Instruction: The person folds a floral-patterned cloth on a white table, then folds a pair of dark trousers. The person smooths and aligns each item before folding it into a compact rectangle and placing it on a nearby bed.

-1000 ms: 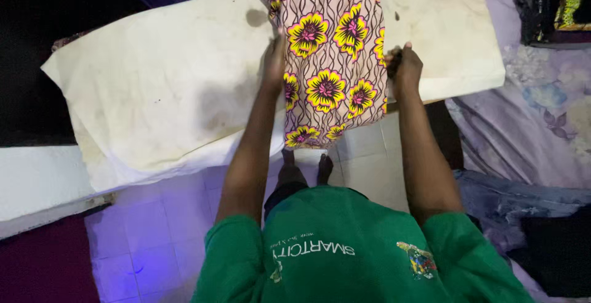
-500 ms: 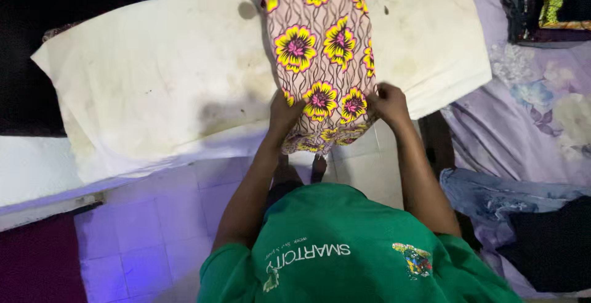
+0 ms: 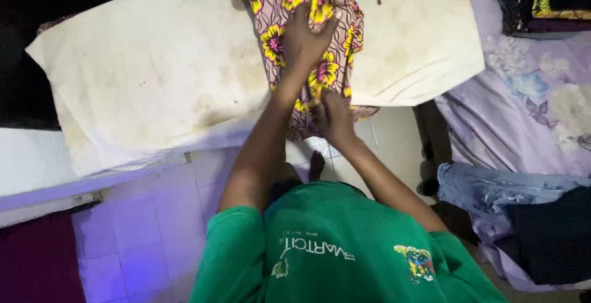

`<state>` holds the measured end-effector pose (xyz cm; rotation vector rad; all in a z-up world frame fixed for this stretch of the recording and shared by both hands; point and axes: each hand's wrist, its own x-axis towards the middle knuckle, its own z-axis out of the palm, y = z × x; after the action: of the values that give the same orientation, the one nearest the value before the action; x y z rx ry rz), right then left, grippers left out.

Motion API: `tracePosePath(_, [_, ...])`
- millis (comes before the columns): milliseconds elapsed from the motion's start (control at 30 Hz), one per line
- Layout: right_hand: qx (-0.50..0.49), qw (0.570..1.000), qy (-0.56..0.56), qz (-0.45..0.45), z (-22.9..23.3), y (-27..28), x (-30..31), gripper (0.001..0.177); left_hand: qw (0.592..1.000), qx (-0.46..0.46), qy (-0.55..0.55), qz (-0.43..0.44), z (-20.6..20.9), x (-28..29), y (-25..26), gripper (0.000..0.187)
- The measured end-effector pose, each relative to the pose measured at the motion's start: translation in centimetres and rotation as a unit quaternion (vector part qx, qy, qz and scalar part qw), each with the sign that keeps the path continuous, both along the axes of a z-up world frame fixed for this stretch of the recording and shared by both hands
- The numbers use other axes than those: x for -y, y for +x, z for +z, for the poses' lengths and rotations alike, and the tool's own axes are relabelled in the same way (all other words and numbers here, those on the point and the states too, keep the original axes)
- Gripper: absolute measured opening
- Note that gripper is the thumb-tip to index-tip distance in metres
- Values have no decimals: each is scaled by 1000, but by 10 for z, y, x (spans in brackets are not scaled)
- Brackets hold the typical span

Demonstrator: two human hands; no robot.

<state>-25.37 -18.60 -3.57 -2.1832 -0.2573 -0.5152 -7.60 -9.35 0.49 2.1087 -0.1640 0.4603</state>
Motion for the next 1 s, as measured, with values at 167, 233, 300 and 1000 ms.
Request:
tracePosePath(167, [-115, 988, 101, -24, -19, -4, -4, 39, 996, -58, 28, 65, -6, -14, 42, 33])
tracePosePath(233, [-185, 975, 121, -8, -29, -1, 15, 41, 996, -13, 19, 89, -4, -29, 51, 34])
tracePosePath(300, [-335, 907, 244, 76, -40, -7, 40, 35, 993, 14, 0, 114, 0, -34, 58, 40])
tracePosePath(1000, [-132, 963, -82, -220, -76, 48, 2, 23, 869, 225, 376, -229, 22, -24, 160, 9])
